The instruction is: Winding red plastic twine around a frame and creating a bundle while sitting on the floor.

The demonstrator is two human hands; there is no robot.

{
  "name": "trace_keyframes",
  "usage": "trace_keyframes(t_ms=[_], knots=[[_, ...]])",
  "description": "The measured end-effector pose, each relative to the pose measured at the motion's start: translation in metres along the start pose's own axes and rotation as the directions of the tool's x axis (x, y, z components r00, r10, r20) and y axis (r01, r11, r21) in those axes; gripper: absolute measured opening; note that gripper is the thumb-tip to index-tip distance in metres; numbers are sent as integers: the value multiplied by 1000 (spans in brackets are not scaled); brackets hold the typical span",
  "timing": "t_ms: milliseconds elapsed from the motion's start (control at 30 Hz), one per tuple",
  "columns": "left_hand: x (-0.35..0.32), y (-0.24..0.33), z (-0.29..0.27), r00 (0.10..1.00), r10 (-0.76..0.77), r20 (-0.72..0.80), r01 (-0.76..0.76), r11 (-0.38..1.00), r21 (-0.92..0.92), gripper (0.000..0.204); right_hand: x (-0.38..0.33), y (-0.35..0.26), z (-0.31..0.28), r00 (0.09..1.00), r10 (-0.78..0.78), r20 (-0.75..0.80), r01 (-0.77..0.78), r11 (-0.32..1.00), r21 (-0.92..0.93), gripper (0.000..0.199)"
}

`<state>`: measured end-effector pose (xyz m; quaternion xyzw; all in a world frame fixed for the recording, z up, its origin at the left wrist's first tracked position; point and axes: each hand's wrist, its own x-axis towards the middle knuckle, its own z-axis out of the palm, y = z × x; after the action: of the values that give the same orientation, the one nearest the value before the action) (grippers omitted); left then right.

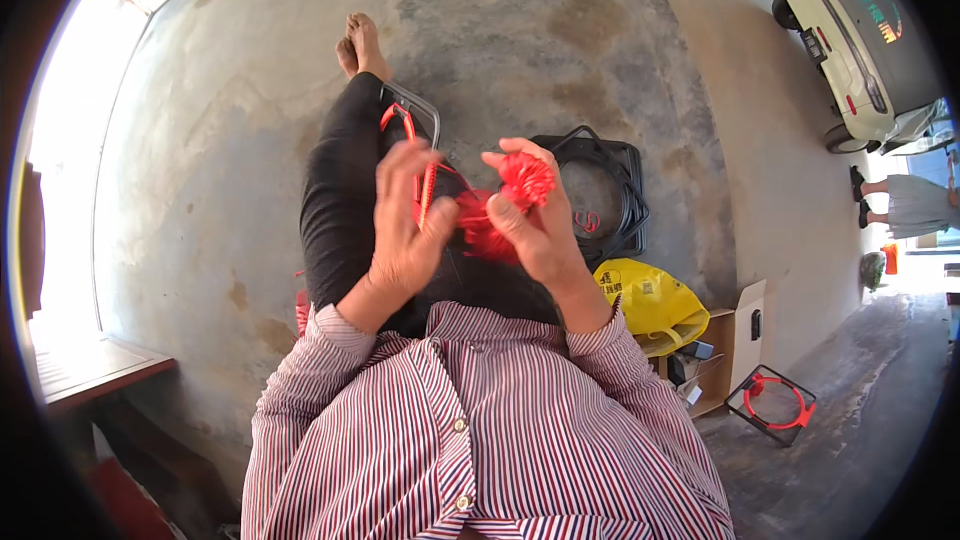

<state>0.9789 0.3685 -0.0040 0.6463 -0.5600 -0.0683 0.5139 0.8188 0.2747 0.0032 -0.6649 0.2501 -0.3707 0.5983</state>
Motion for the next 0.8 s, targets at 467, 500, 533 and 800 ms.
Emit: trace_keyframes(t_ms=[467,500,533,800], knots=[[54,-36,-65,993,53,-104,-72,978,-198,40,48,32,-20,942,167,290,-297,819,491,42],[60,-43,-63,983,172,-61,-160,973,167,41,59,39,-26,950,221,222,-294,872,392,36],[65,-49,-60,963,269,20,-242,829,504,43,68,40,-22,952,215,217,-286,874,393,36],[60,-72,-5,968,-198,153,124,910,397,33,79,54,21,990,-37,136,123,696,-707,35]])
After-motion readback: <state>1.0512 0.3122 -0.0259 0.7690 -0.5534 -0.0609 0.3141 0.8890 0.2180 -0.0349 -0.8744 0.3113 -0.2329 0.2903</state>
